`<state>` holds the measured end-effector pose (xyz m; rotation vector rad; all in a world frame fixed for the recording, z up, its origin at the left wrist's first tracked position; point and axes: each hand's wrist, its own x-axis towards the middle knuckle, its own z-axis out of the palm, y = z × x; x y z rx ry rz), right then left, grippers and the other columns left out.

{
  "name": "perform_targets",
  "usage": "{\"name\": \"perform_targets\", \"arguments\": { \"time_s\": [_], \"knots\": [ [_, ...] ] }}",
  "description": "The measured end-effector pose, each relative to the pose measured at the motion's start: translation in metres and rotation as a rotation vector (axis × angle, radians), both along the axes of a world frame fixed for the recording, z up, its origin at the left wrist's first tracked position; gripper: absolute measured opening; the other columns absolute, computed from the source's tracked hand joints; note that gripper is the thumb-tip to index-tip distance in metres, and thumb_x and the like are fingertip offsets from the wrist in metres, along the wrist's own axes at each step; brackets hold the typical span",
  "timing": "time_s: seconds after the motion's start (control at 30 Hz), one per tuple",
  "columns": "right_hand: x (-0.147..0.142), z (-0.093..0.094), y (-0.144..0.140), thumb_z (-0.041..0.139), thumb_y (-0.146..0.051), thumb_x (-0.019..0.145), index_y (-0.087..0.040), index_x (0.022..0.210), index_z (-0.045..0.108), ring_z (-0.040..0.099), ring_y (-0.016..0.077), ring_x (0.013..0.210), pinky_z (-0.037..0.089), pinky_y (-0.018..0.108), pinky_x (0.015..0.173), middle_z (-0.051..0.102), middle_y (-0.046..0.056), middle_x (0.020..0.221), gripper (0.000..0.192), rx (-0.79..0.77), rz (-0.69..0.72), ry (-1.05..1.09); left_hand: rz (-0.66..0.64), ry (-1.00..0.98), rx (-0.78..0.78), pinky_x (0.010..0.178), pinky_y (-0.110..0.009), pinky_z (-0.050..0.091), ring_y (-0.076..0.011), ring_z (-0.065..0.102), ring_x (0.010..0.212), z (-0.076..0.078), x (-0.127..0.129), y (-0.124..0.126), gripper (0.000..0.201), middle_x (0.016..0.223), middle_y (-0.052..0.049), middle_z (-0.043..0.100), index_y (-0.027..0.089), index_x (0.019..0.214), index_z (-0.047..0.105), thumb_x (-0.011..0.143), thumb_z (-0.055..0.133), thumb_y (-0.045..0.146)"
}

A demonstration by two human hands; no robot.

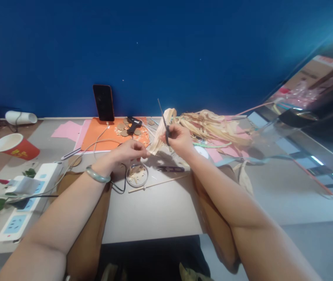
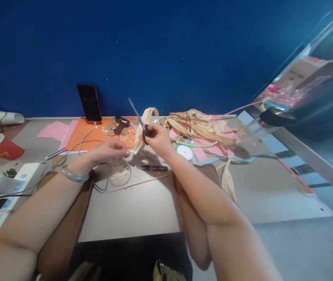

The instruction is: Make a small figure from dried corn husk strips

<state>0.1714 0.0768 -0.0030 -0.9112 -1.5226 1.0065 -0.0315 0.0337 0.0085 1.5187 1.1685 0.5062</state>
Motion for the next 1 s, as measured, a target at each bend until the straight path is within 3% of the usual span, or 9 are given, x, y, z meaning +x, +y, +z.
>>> {"name": "perform_targets", "arguments": {
  "time_s": [0.17, 0.3, 0.4, 0.5, 0.6, 0.8, 1.0],
  "knots": [
    [0.003, -0.001, 0.006, 0.078, -0.027, 0.055, -0.019, 0.058, 0.046, 0.045, 0.0089, 0.055, 0.037, 0.025, 0.053, 0.051, -0.005, 0.058, 0.033, -0.012, -0.025, -0.003, -0.301, 0.359, 0.18, 0.057, -0.021, 0.038, -0.0124, 0.058, 0.064, 0.008, -0.011, -0.002, 0.01, 0.068, -0.001, 0.067, 0.016, 0.071, 0.072, 0.063, 0.067, 0.021],
    [0.003, -0.003, 0.007, 0.08, -0.027, 0.052, -0.019, 0.058, 0.046, 0.047, 0.0098, 0.057, 0.039, 0.026, 0.055, 0.052, -0.004, 0.059, 0.036, -0.03, -0.019, -0.008, -0.23, 0.507, 0.229, 0.051, -0.023, 0.032, -0.0122, 0.052, 0.054, 0.008, -0.01, -0.004, 0.005, 0.059, 0.0, 0.063, 0.019, 0.06, 0.069, 0.059, 0.066, 0.017],
    [0.003, -0.003, 0.006, 0.081, -0.028, 0.052, -0.02, 0.058, 0.045, 0.047, 0.0103, 0.057, 0.04, 0.026, 0.055, 0.051, -0.004, 0.059, 0.037, -0.035, -0.023, -0.011, -0.18, 0.544, 0.223, 0.046, -0.024, 0.026, -0.0109, 0.044, 0.045, -0.001, -0.009, -0.003, 0.007, 0.046, 0.002, 0.054, 0.021, 0.05, 0.065, 0.053, 0.069, 0.017],
    [0.003, -0.002, 0.006, 0.08, -0.027, 0.052, -0.019, 0.058, 0.044, 0.047, 0.0102, 0.057, 0.039, 0.026, 0.055, 0.051, -0.004, 0.059, 0.037, -0.026, -0.027, -0.024, -0.123, 0.565, 0.25, 0.046, -0.025, 0.022, -0.0104, 0.037, 0.041, -0.015, -0.007, -0.002, 0.018, 0.036, 0.003, 0.04, 0.02, 0.039, 0.056, 0.045, 0.072, 0.014],
    [0.003, -0.002, 0.005, 0.08, -0.026, 0.053, -0.019, 0.057, 0.044, 0.047, 0.0102, 0.057, 0.039, 0.026, 0.055, 0.051, -0.004, 0.059, 0.037, -0.029, -0.017, -0.019, -0.101, 0.582, 0.265, 0.049, -0.026, 0.024, -0.0125, 0.041, 0.044, -0.021, -0.004, -0.003, 0.02, 0.035, 0.003, 0.037, 0.02, 0.037, 0.054, 0.042, 0.069, 0.009],
    [0.003, -0.001, 0.005, 0.081, -0.025, 0.052, -0.019, 0.059, 0.045, 0.048, 0.0103, 0.057, 0.041, 0.027, 0.056, 0.05, -0.004, 0.059, 0.036, -0.055, 0.005, 0.011, -0.148, 0.58, 0.152, 0.049, -0.025, 0.028, -0.0129, 0.045, 0.045, -0.004, -0.006, -0.007, 0.01, 0.043, 0.001, 0.052, 0.019, 0.046, 0.062, 0.051, 0.065, 0.011],
    [0.003, -0.003, 0.006, 0.082, -0.027, 0.05, -0.019, 0.059, 0.046, 0.049, 0.0104, 0.057, 0.043, 0.027, 0.057, 0.052, -0.005, 0.059, 0.038, -0.084, 0.03, 0.025, -0.182, 0.266, 0.026, 0.05, -0.021, 0.035, -0.0117, 0.053, 0.053, 0.011, -0.014, -0.005, 0.008, 0.056, 0.0, 0.063, 0.015, 0.061, 0.07, 0.061, 0.065, 0.022]
  ]
}}
